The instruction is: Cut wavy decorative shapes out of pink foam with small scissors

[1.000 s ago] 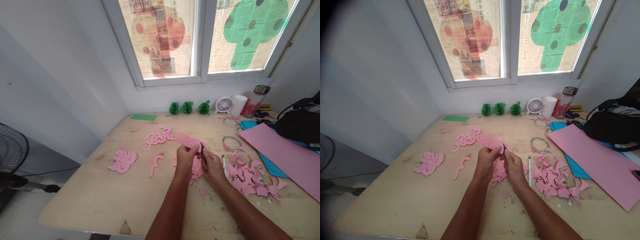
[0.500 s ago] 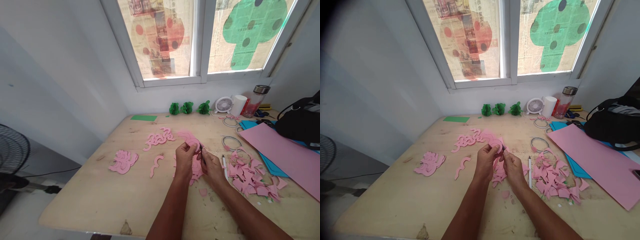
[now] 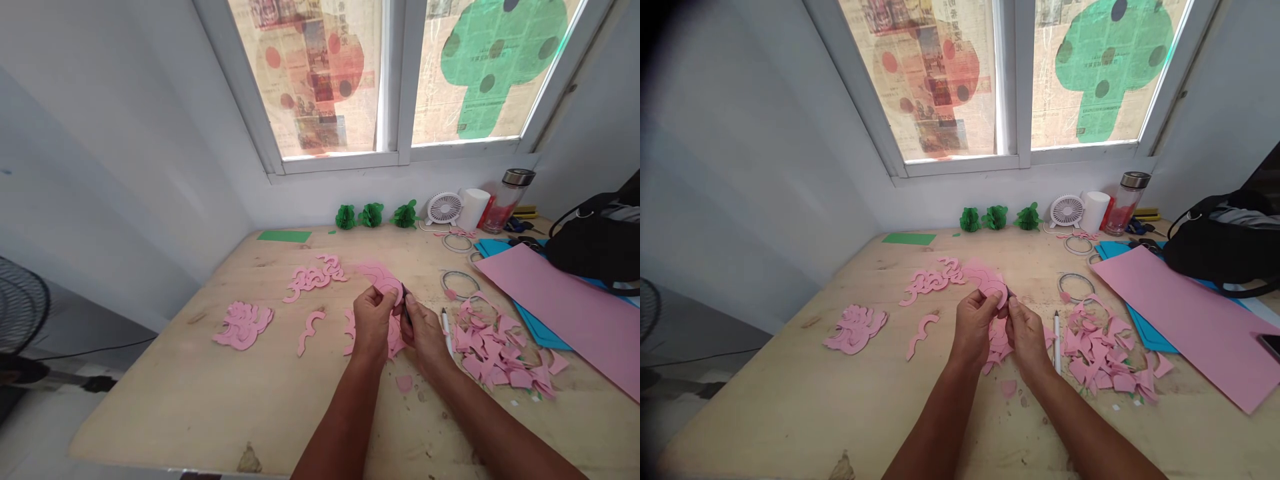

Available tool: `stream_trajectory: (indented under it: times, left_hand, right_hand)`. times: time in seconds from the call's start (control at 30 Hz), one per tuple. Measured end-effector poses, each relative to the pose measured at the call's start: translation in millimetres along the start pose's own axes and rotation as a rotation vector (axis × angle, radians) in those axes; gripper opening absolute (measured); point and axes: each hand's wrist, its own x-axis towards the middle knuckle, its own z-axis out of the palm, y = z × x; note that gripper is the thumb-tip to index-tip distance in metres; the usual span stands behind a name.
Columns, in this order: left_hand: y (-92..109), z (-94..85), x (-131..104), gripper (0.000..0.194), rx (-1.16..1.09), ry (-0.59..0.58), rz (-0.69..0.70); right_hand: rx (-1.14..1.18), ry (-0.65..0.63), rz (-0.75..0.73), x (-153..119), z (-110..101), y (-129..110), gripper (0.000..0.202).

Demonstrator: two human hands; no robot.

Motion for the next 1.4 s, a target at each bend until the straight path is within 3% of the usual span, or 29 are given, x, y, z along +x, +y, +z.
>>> stream_trajectory:
  times: [1.4]
  left_hand:
    - [6.9, -0.2, -2.6, 0.015, -0.096, -0.049, -0.005]
  right_hand:
    - [-0.013, -0.038, 0.012, 0.9, -1.5, 0.7, 0.039]
